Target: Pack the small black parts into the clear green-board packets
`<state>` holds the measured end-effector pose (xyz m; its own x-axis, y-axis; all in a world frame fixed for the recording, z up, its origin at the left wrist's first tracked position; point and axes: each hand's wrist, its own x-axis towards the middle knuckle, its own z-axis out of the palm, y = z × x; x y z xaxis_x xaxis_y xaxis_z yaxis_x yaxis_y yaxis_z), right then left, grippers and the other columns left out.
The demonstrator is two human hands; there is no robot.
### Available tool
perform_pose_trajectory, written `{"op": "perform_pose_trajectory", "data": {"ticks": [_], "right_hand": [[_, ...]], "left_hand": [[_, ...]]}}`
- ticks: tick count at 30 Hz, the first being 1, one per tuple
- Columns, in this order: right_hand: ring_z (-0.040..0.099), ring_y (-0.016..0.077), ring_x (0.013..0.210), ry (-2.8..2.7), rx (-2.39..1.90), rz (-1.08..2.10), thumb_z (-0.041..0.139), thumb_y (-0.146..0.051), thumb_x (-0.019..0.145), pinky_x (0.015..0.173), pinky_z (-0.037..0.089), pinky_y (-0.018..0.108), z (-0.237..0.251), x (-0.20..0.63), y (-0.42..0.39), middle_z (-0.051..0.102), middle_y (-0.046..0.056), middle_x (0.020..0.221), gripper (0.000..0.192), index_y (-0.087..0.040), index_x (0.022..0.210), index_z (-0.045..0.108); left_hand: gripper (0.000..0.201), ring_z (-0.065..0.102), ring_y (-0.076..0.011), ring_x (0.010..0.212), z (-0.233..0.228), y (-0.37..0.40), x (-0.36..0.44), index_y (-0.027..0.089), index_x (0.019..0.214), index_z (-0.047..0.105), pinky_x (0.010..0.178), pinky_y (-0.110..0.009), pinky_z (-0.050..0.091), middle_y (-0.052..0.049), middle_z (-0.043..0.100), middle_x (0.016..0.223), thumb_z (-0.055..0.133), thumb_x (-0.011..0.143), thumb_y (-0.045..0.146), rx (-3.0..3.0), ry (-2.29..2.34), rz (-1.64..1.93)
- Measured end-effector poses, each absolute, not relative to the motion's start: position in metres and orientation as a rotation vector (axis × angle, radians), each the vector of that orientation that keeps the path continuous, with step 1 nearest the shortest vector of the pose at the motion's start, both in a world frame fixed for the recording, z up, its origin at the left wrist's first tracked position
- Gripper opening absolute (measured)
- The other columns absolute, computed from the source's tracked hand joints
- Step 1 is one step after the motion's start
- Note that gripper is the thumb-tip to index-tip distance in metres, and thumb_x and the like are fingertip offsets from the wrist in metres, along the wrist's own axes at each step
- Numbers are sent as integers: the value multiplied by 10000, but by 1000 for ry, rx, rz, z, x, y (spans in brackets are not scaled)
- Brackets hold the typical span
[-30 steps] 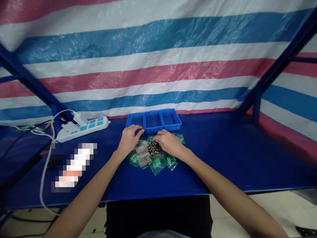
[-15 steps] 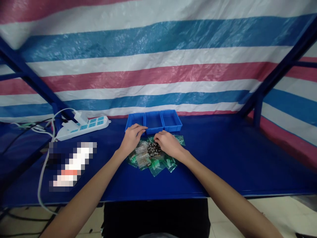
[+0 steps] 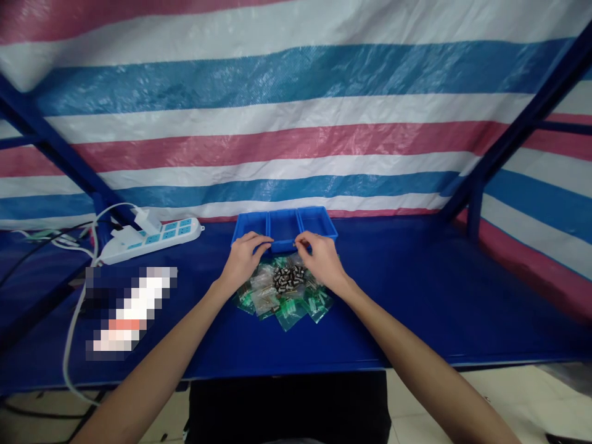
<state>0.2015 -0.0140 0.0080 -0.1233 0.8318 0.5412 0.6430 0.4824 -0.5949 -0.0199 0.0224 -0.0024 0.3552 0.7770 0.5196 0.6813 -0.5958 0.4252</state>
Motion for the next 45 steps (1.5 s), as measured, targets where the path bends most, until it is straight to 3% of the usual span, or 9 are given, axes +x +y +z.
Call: {"op": "perform_pose_trajectory", "data": {"ticks": [6, 13, 32, 37, 45], "right_hand": [[682, 217, 755, -1577, -1334, 246, 555, -293, 879, 650, 489, 297, 3, 226, 4, 744, 63, 846, 160, -192, 879, 679], [642, 192, 632, -1576, -1325, 377, 533, -333, 877, 626, 501, 310, -6, 228, 11, 713, 43, 777, 178, -204, 831, 647], [636, 198, 728, -1626, -1295, 253, 510, -279, 907, 694, 459, 299, 4, 217, -3, 695, 49, 808, 146, -196, 878, 626], [601, 190, 759, -1601, -1161, 557, 542, -317, 908, 647, 429, 280, 3, 195, -17, 666, 40, 824, 149, -194, 885, 624], [561, 169, 719, -1583, -1036, 882, 579, -353, 908, 651, 421, 291, -6, 176, -26, 624, 18, 790, 163, -200, 873, 621]], "left_hand": [[208, 645, -217, 944, -3, 22, -20, 227, 1060, 725, 844, -359, 466, -49, 684, 960, 535, 980, 200, 2480, 1360, 1052], [205, 642, -214, 932, -3, 22, -21, 232, 1040, 724, 853, -364, 452, -43, 683, 952, 530, 982, 208, 2482, 1360, 1062], [175, 633, -226, 966, 1, 17, -23, 210, 1066, 704, 855, -374, 456, -54, 666, 979, 570, 953, 205, 2536, 1354, 1122], [163, 610, -205, 897, 6, 7, -20, 182, 1037, 684, 824, -364, 479, -55, 663, 933, 602, 957, 298, 2693, 1074, 1331], [196, 582, -164, 764, 7, -7, -8, 174, 847, 624, 747, -325, 480, -36, 660, 827, 561, 986, 297, 2798, 854, 1308]]}}
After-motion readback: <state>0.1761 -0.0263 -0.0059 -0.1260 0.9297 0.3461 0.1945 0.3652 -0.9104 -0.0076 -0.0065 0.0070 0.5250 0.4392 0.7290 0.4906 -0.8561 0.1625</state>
